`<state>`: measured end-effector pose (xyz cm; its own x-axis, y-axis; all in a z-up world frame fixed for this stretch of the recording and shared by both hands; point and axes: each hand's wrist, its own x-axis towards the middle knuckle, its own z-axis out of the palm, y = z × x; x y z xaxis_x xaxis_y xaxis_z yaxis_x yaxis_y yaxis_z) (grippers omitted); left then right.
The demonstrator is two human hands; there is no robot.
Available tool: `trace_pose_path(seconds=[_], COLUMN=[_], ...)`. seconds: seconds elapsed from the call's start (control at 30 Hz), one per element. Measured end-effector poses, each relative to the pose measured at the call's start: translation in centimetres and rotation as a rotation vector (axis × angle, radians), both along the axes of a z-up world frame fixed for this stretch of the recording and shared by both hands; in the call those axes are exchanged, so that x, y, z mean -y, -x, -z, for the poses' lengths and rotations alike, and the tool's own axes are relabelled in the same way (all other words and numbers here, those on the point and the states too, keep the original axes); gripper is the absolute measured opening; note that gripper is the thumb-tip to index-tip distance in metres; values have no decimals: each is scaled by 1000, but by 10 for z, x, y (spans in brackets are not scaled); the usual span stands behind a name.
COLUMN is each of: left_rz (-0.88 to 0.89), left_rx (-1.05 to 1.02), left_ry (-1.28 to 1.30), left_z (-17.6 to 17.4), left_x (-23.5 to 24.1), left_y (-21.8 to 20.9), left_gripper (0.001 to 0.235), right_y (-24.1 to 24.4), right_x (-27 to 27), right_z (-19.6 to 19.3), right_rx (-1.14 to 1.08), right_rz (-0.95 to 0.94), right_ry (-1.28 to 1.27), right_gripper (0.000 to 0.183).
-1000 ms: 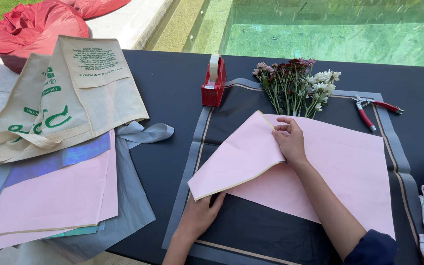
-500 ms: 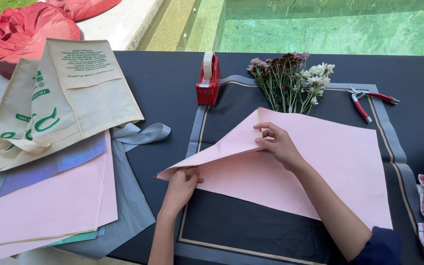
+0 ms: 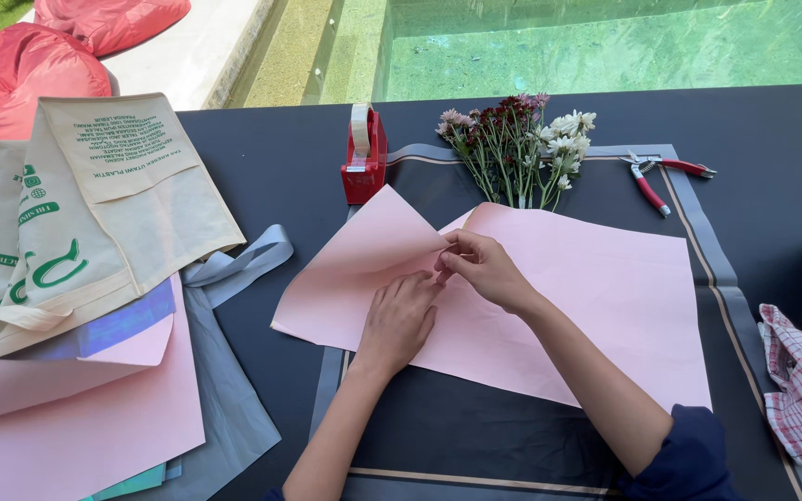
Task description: The person folds sheets of pink and iridescent paper around a bunch of flowers on a table. They use shears to trim the paper while arranging the bouquet.
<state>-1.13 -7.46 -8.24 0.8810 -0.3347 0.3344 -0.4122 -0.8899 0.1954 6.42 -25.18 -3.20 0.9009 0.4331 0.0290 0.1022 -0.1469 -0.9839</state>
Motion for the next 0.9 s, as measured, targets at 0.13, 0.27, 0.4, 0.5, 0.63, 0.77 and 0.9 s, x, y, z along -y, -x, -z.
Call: trace_pose_path(seconds=[0.13,0.27,0.4,0.5,0.63,0.77,0.9], left_rz=[-107,-86,-122,-328,-399,-301,-350], left_rx=[-256,-416,-466,-433,-541,-530,-370], left_ry=[-69,302,841,823,843,339,-13], left_z=[-14,-17,-13,0,-1,-14,-30], left_x=[13,-7,-34,-74,-95,-65,-30], left_y=[-19,-34,-36,-32,-6,1,-3], left_gripper=[58,49,33,28,39,44,51], right_y=[-8,-13,-45,-31,-30,-30,-37], right_x=[-4,-1,6,5,6,-10,-16], right_z=[9,12,68,42,31,-7,-19], right_rx=[15,-259,-261,-229,-280,-319,-401], right_rz=[104,214,262,237,185,142,-9], right_ry=[-21,-134,-120,-142,-220,-113,56], right_gripper=[17,39,25,28,26,29,31])
